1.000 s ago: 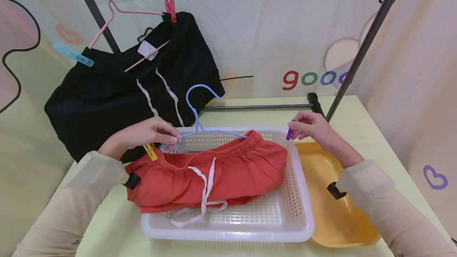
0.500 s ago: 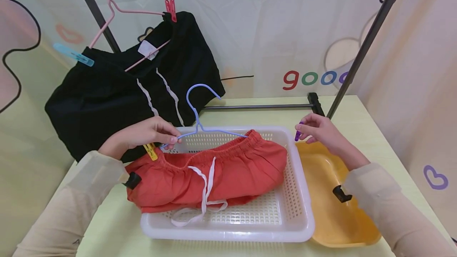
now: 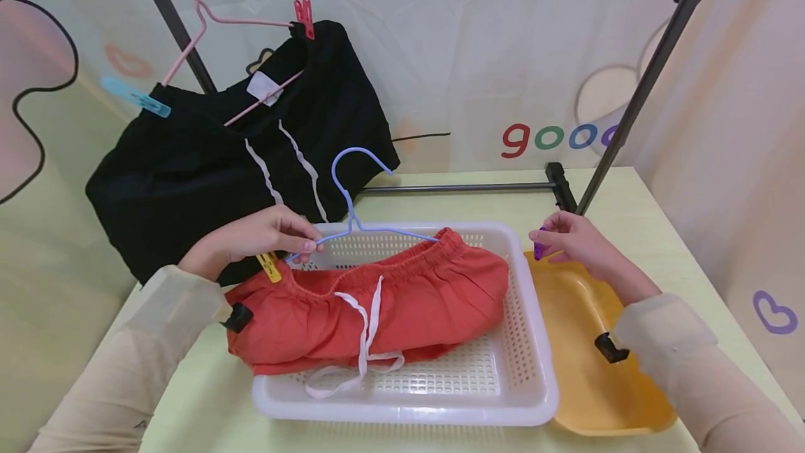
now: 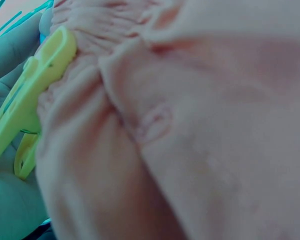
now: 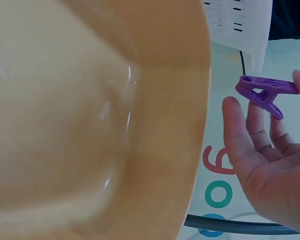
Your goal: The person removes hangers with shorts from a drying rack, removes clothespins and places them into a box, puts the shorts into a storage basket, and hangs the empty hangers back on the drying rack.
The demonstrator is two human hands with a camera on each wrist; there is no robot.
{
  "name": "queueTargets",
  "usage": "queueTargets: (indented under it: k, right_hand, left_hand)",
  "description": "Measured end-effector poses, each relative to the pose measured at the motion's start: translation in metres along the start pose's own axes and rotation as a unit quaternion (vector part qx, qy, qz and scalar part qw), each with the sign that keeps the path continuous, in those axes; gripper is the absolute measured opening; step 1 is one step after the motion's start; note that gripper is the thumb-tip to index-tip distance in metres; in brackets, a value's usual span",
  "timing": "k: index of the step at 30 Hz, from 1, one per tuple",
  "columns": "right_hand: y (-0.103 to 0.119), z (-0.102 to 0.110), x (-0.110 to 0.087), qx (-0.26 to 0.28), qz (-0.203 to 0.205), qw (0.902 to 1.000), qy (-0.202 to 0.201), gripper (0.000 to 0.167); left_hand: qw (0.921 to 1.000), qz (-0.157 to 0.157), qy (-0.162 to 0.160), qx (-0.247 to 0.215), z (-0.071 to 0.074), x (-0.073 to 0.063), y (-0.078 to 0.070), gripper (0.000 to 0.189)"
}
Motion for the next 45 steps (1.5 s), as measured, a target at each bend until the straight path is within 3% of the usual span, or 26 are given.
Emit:
queueTargets:
  k: [17,30,45]
  right_hand:
    - [-0.024,-0.005,-0.001,-0.009,-0.053,0.9979,0.036,0.041]
    - [-0.041,-0.011,-0.003,-0.026,-0.069,0.9965,0.04,0.041]
    - [-0.05,-0.02,-0.007,-0.093,-0.08,0.9902,0.066,0.04]
  left_hand:
    - [1.0,-0.001,0.0,-0.007,-0.001,0.0,0.0,0.022]
    - [1.0,0.002,-0.005,0.0,0.0,-0.001,0.001,0.022]
    - [1.0,0.0,-0.004,0.004,0.0,-0.001,0.002,0.021]
Point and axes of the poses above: each hand's wrist, its own x-axis towards the middle knuckle, its own z-axis out of the back of the hand, y = z × x, the point moved 6 cm from there along x, towards the middle knuckle, and after that the axes turned 9 degrees about z, right-handed, at the moved point
